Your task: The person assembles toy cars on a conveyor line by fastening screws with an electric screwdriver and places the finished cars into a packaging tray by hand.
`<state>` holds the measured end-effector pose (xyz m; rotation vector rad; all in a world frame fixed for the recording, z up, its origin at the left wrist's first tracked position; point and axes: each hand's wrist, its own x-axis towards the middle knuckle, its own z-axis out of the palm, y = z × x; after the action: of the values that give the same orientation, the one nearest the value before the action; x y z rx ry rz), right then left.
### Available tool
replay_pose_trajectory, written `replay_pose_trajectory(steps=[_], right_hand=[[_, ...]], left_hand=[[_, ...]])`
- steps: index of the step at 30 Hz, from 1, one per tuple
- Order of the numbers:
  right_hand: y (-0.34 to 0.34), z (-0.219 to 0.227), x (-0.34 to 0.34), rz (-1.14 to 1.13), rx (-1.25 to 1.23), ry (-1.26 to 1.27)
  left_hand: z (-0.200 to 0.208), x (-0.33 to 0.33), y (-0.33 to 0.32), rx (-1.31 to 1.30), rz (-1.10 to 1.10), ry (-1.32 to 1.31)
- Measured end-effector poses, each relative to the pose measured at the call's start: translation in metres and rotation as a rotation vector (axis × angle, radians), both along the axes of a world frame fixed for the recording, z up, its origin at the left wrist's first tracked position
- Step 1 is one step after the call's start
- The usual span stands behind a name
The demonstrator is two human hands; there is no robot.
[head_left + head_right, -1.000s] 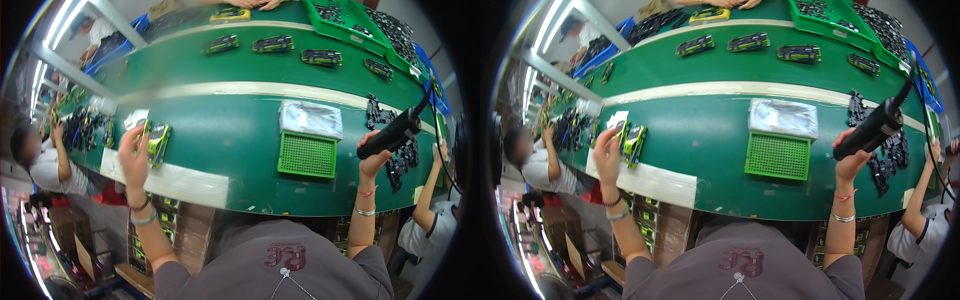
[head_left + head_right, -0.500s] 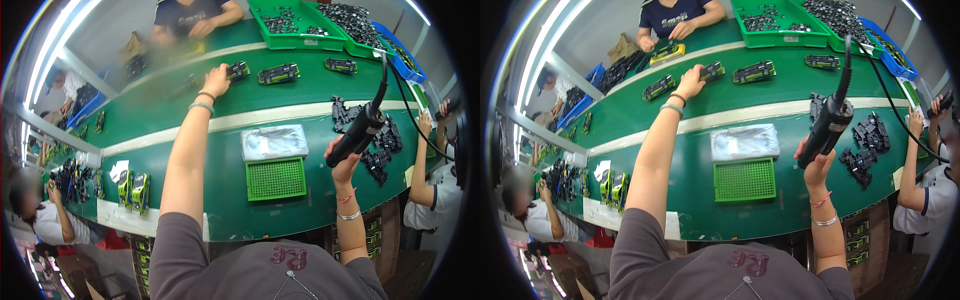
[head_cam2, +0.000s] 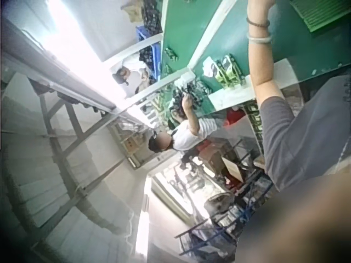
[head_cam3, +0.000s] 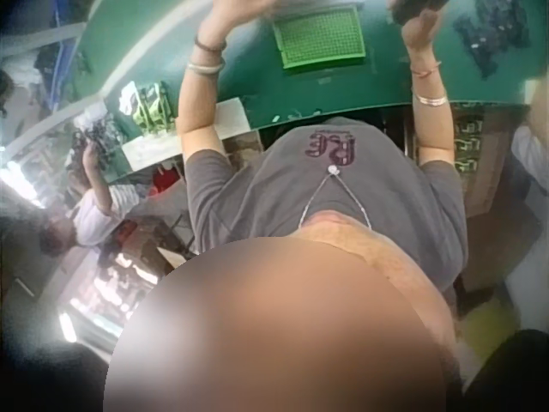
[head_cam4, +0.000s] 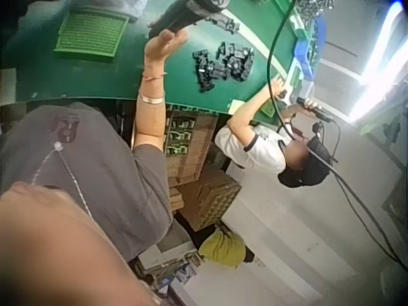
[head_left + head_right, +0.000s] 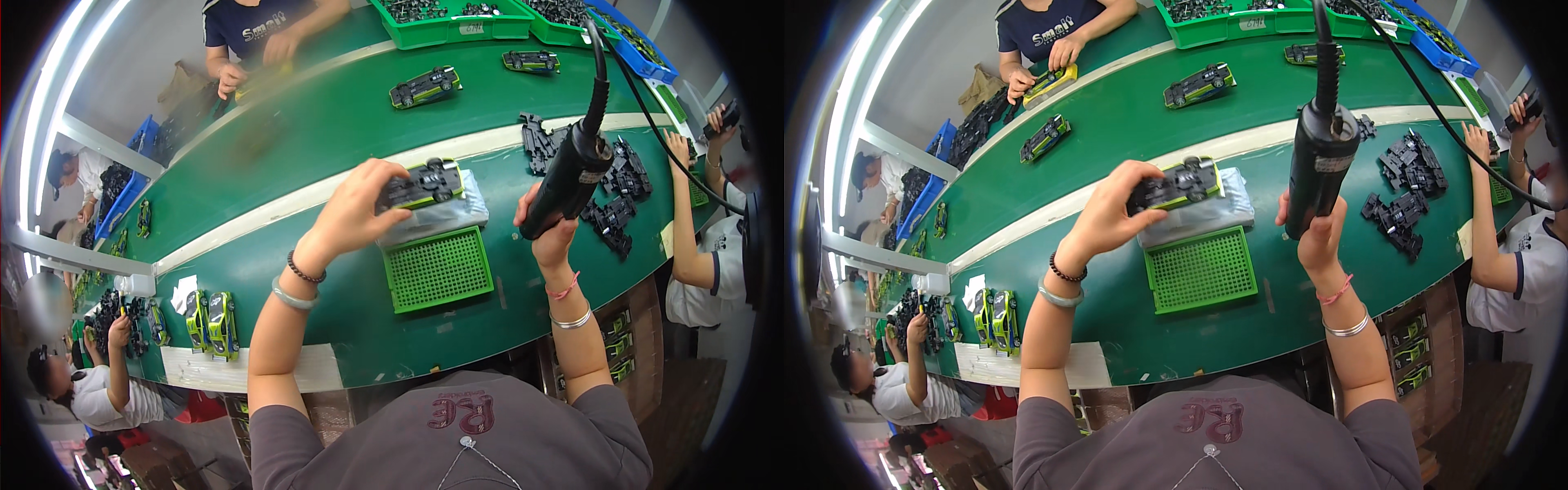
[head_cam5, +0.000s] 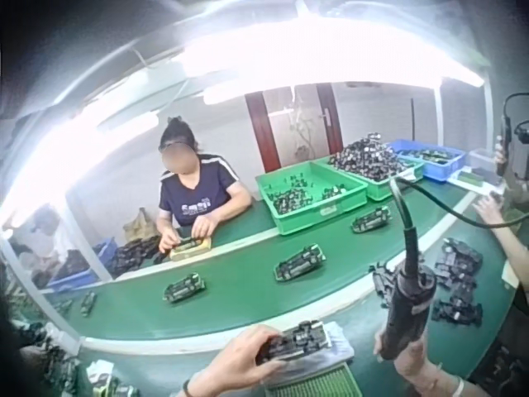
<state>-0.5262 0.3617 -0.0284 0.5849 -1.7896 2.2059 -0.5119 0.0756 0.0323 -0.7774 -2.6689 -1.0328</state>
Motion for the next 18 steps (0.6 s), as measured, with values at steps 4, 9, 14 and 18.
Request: replay_pose_trajectory(steps=[4, 9, 14, 18], right_hand=[[-0.004, 0.001, 0.002, 0.023, -0.092, 0.026], [0.0, 0.002, 0.0, 0.019, -0.116, -0.017], [-0.018, 0.045, 0.019, 0.03, -0.23, -0.028], [-0.051, 0.056, 0.037, 0.239, -0.388, -0.01]], left_hand=[[-0.012, 0.013, 0.007, -0.077, -0.019, -0.032], [-0.021, 0.013, 0.008, -0.09, -0.007, 0.058], [-0.021, 0.018, 0.007, -0.074, 0.03, -0.028], [-0.025, 0.019, 0.006, -0.073, 0.04, 0.012]])
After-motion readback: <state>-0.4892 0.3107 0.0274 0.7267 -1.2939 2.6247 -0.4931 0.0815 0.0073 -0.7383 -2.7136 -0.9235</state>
